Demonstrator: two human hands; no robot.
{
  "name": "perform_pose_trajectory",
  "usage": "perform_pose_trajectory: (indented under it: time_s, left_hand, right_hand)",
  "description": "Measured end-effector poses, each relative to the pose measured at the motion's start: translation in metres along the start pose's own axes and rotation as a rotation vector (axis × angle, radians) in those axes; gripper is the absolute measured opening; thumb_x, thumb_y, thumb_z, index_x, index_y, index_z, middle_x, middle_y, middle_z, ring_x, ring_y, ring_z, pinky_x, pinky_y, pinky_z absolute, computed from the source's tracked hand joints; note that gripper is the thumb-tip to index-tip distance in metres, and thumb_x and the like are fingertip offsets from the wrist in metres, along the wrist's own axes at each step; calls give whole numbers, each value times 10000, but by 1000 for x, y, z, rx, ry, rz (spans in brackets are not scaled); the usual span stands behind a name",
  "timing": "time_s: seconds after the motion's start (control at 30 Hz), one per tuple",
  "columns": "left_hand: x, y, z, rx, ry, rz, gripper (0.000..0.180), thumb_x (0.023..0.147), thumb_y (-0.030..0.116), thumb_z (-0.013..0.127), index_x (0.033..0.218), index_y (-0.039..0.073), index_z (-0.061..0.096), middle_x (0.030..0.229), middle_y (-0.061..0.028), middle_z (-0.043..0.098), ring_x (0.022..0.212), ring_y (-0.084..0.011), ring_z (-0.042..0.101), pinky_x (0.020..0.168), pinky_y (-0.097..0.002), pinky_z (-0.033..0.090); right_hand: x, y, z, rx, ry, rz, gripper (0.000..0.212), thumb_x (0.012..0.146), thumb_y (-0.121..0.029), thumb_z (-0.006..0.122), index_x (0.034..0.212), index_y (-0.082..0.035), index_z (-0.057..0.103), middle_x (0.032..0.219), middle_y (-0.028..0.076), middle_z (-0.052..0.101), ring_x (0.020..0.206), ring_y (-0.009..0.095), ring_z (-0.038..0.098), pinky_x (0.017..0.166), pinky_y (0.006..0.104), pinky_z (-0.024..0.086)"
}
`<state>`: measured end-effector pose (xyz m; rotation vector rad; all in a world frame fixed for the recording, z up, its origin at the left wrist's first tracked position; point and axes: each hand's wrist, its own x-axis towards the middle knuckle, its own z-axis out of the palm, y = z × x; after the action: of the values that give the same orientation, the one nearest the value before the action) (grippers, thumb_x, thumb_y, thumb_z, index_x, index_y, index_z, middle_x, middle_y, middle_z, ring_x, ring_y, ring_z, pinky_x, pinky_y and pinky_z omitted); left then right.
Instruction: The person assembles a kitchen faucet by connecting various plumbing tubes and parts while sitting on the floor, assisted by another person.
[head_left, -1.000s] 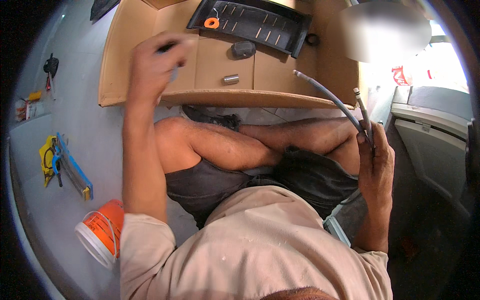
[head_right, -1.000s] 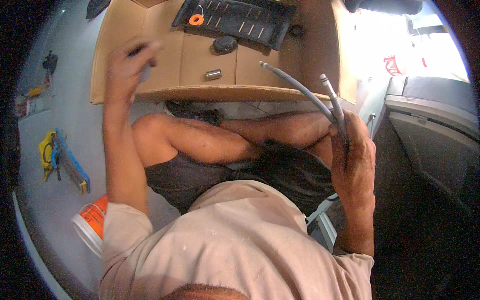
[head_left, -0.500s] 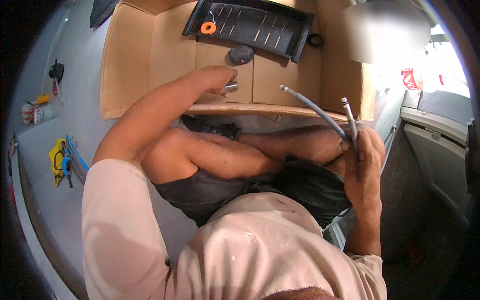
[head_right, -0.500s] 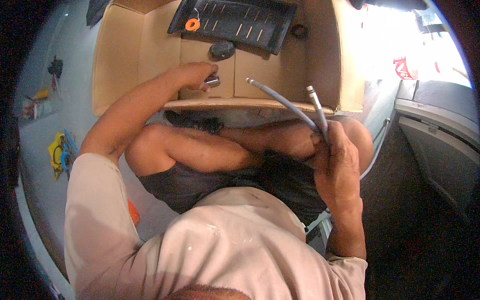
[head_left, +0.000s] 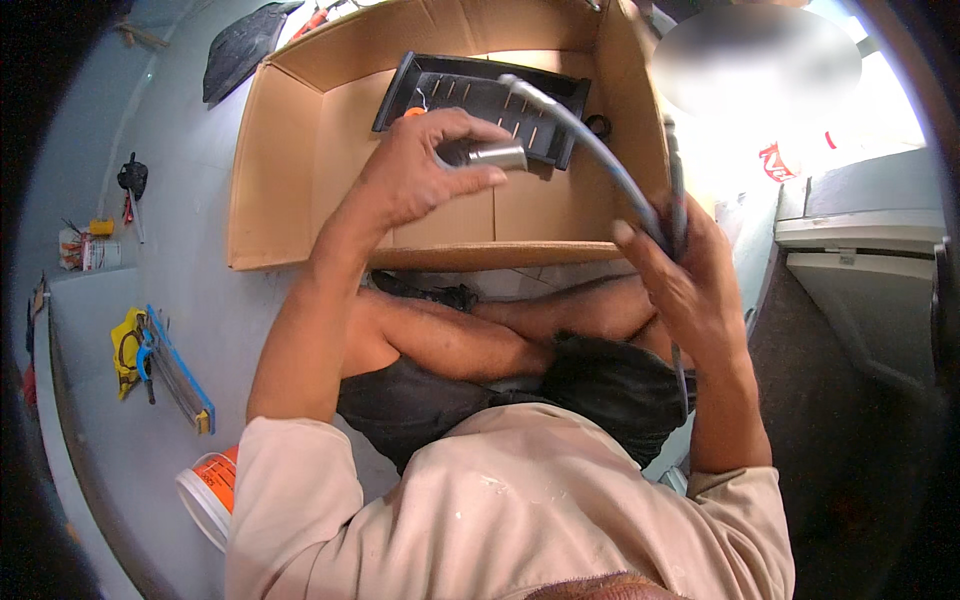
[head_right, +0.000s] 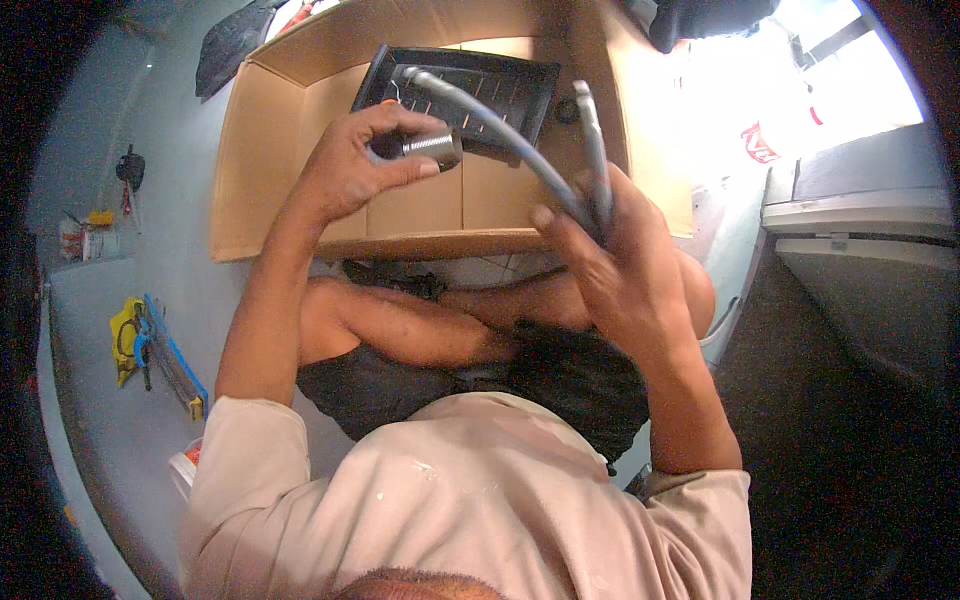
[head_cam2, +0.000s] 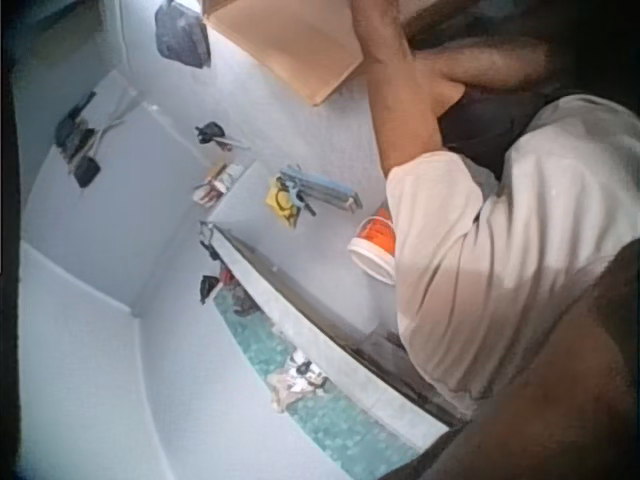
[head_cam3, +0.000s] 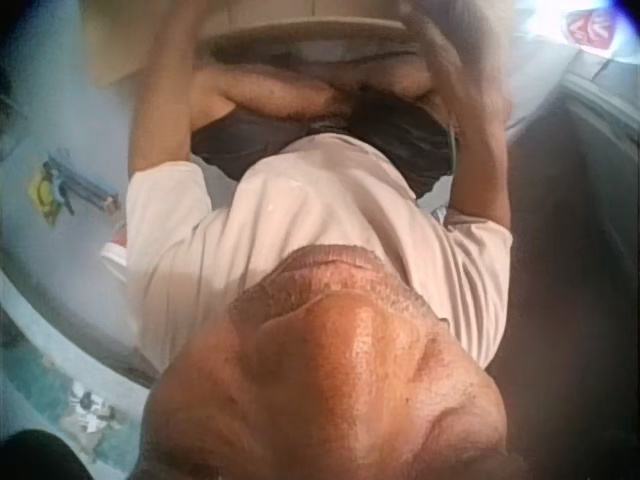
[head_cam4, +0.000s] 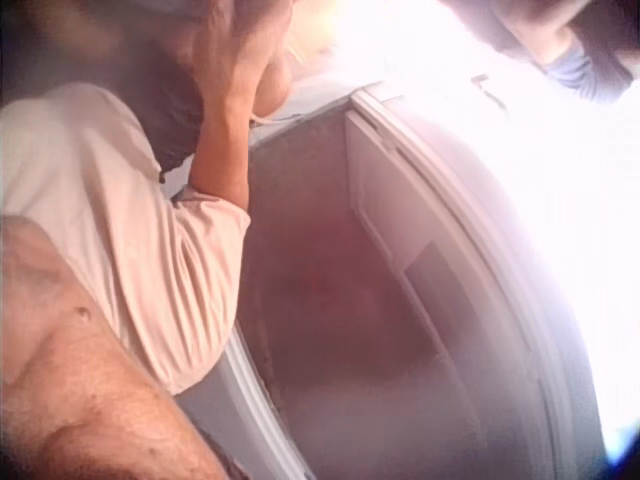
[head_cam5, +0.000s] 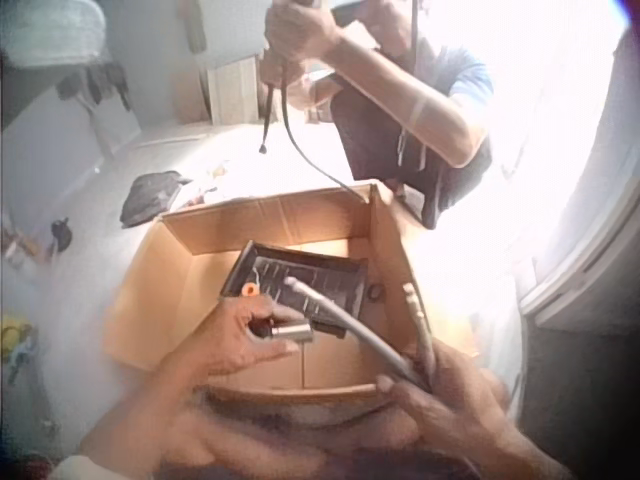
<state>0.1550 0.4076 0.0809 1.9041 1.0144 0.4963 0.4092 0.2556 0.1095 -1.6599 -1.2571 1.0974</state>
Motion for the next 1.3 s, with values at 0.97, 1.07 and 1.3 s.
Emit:
perform_pose_trajectory:
  time_s: [0.97, 1.07, 1.3]
  left_hand:
    - [-144, 33, 100, -488, 267, 284, 844, 787, -120, 732, 1471, 48, 267, 1365, -148, 480, 1296, -254, 507, 1119, -401, 402]
    - [-142, 33, 103, -418, 232, 337, 794, 830, -62, 708, 1478, 51, 264, 1392, -153, 473, 1316, -259, 495, 1130, -407, 383]
    - [-136, 30, 107, -788, 149, 223, 458, 1081, 307, 452, 1427, 38, 320, 1297, -132, 507, 1240, -204, 509, 1117, -395, 369]
  right_hand:
    - [-52, 3, 58, 799, -370, 160, 302, 912, -104, 737, 1175, 18, 653, 816, -13, 632, 595, 17, 452, 486, 179, 321]
    - [-52, 11, 63, 864, -388, 208, 232, 917, -86, 728, 1130, -19, 667, 789, -40, 603, 592, 16, 442, 484, 180, 318]
    - [-54, 13, 66, 891, -386, 243, 212, 902, -85, 753, 1093, -46, 669, 763, -56, 564, 598, 14, 455, 476, 183, 321]
